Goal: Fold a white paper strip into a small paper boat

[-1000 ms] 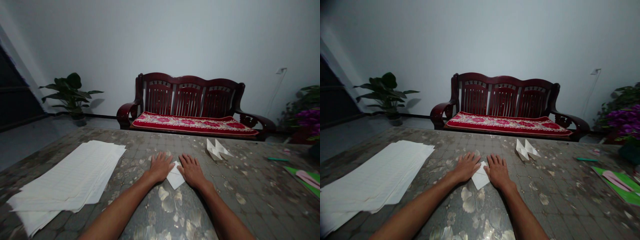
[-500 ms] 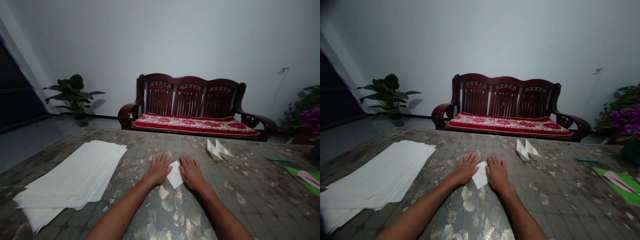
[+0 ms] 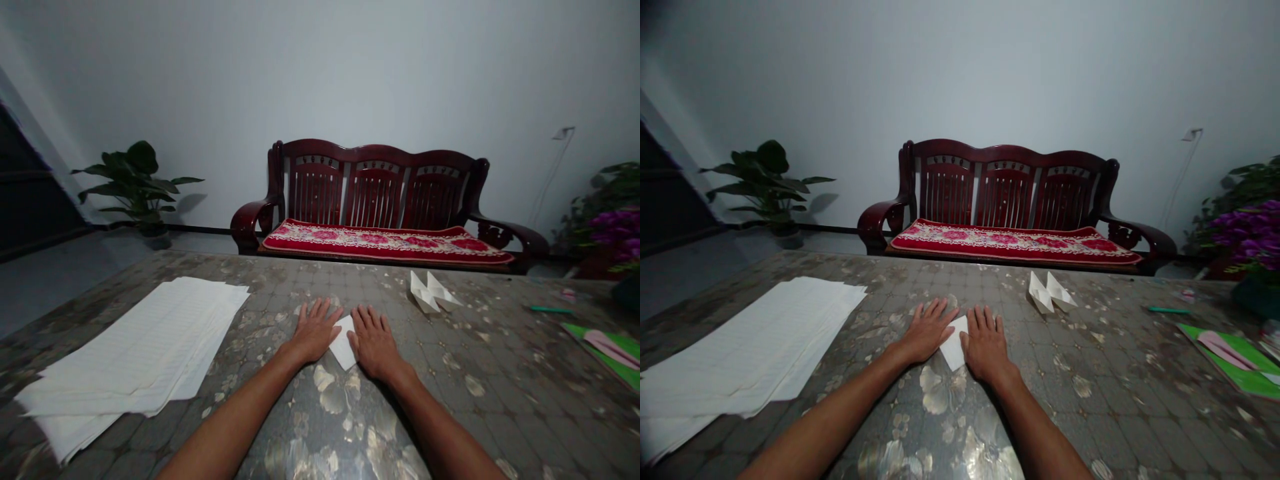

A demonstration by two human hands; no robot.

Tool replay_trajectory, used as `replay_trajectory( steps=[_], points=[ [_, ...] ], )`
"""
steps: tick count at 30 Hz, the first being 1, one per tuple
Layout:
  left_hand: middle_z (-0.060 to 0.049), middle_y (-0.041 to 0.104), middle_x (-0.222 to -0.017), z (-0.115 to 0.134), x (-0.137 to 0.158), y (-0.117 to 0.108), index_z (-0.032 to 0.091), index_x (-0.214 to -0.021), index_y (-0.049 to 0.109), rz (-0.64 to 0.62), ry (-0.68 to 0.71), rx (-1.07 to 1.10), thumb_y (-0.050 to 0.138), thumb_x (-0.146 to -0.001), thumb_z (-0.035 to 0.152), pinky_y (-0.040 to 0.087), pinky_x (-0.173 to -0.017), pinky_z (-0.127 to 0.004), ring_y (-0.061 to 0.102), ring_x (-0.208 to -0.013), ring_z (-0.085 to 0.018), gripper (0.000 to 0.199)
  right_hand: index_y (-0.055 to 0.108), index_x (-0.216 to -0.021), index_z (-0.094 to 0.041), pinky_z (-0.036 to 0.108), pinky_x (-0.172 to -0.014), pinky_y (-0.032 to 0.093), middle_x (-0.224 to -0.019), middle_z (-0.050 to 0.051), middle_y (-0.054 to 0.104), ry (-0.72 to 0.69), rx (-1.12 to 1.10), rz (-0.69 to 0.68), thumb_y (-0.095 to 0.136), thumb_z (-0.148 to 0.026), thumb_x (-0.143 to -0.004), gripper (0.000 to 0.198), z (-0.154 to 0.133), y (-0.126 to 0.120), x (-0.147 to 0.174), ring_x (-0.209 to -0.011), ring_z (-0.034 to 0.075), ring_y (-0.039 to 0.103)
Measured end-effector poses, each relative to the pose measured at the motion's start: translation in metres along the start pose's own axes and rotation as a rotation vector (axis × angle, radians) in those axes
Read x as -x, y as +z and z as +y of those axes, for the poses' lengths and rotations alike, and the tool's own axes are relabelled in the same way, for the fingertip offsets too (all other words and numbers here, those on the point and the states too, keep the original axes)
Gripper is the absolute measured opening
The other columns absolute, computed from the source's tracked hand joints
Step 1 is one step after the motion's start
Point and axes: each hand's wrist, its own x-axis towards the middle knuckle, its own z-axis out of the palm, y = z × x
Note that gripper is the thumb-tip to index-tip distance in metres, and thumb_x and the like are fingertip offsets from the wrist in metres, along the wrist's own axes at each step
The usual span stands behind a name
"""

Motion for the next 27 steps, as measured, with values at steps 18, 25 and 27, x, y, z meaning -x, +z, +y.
replay_trajectory(
  steps=[18, 25, 27],
  points=[
    [-0.012, 0.044, -0.154, -0.031, -0.020, -0.036, 0.026, -0.147, 0.046, -0.136, 0.215, 0.202, 0.070, -0.080, 0.026, 0.032, -0.116, -0.047, 0.038, -0.143, -0.032, 0.072, 0.054, -0.142, -0.023, 0.053, -0.120, 0.021, -0.153, 0.007, 0.046, -0.106, -0.544, 0.062, 0.035, -0.045, -0.098, 0.052, 0.091, 0.012, -0.005, -0.145, 0.025, 0.034],
    [-0.007, 0.058, -0.141, 0.009, -0.045, -0.039, 0.027, -0.132, 0.061, -0.184, 0.601, 0.167, 0.079, -0.075, 0.021, 0.033, -0.114, -0.041, 0.042, -0.139, -0.029, 0.059, 0.071, -0.121, -0.026, 0.056, -0.116, 0.026, -0.135, 0.008, 0.064, -0.090, -0.723, 0.141, 0.063, -0.044, -0.082, 0.044, 0.092, 0.013, -0.009, -0.135, 0.032, 0.047],
    [-0.006, 0.060, -0.138, 0.015, -0.049, -0.038, 0.029, -0.131, 0.061, -0.242, 0.603, 0.070, 0.079, -0.076, 0.022, 0.036, -0.110, -0.041, 0.046, -0.133, -0.029, 0.058, 0.071, -0.120, -0.025, 0.056, -0.116, 0.025, -0.135, 0.008, 0.063, -0.082, -0.702, 0.130, 0.065, -0.039, -0.079, 0.043, 0.089, 0.010, -0.008, -0.135, 0.033, 0.047]
  ],
)
